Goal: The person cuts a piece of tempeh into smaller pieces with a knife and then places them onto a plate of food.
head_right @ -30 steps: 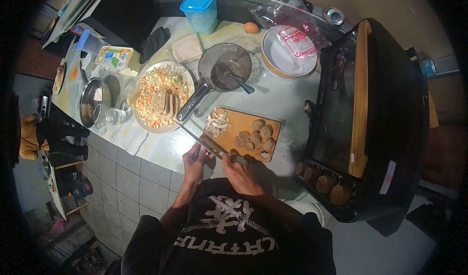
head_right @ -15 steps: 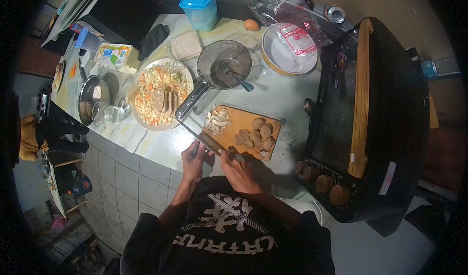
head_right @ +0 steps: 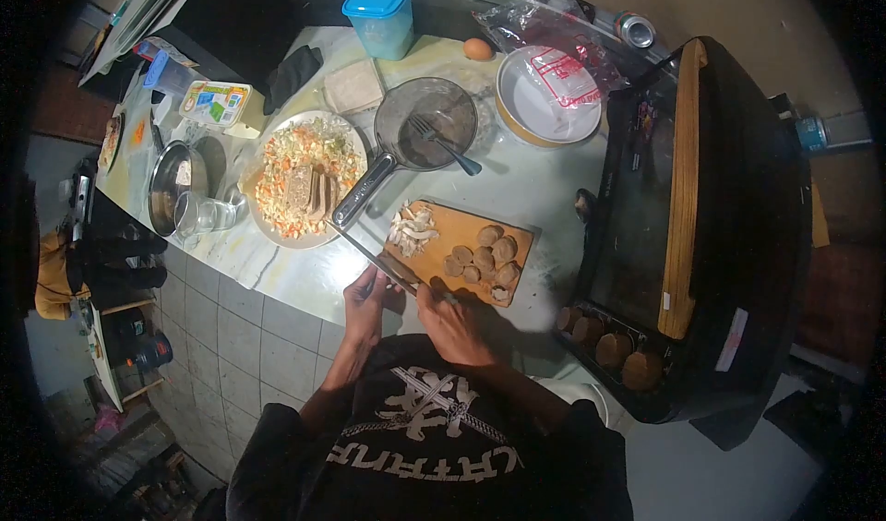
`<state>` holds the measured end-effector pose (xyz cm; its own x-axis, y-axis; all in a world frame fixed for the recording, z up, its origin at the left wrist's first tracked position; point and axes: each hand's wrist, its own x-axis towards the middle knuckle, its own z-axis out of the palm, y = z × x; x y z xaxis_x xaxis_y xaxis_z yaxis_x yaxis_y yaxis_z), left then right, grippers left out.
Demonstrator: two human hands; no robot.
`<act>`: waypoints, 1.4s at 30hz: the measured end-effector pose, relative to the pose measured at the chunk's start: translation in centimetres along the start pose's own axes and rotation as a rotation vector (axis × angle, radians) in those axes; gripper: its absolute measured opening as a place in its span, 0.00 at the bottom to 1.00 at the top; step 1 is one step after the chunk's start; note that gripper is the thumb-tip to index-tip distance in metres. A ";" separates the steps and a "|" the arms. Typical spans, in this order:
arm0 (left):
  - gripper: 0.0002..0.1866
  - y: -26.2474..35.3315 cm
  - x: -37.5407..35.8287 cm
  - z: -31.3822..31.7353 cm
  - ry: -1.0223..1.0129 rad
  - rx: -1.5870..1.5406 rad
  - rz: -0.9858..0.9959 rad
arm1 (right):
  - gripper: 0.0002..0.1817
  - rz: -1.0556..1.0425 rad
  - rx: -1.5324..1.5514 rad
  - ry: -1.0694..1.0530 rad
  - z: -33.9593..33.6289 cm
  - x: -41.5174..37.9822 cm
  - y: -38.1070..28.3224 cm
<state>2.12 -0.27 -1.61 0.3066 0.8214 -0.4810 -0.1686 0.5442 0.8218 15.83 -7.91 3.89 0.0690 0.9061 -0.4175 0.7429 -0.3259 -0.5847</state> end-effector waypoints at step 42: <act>0.10 9.2 -4.6 3.0 -0.225 -0.067 0.377 | 0.17 -0.429 0.491 0.279 -3.0 -2.9 -0.9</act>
<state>1.91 0.48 9.09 0.4072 0.9109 -0.0666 -0.3658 0.2295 0.9020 16.95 -9.48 7.73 0.0541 0.9957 0.0756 0.3613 0.0511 -0.9311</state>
